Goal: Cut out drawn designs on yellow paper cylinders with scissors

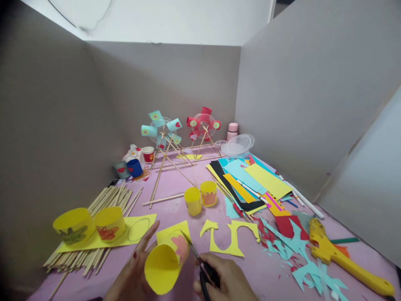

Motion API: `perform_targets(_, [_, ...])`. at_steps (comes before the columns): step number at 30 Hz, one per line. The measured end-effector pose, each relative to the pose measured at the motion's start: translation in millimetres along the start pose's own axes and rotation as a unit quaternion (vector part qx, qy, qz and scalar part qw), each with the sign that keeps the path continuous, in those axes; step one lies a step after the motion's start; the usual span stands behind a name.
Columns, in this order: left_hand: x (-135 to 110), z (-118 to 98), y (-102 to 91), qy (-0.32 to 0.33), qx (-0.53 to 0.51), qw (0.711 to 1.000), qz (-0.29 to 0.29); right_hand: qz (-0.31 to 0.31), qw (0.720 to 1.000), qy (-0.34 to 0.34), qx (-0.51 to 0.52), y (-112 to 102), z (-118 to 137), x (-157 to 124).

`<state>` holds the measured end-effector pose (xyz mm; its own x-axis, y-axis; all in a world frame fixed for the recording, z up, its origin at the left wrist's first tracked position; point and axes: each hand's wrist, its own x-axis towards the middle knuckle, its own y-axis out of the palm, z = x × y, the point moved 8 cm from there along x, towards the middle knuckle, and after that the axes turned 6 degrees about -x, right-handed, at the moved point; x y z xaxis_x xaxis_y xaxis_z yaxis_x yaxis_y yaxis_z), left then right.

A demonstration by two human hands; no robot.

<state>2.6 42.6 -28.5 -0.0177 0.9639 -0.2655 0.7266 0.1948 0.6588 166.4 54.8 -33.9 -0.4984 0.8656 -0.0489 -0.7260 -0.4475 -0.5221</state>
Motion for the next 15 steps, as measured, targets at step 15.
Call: perform_targets(15, [0,-8,-9.4,0.038,0.111,0.991,-0.064,0.129,0.958,0.041,0.253,25,4,-4])
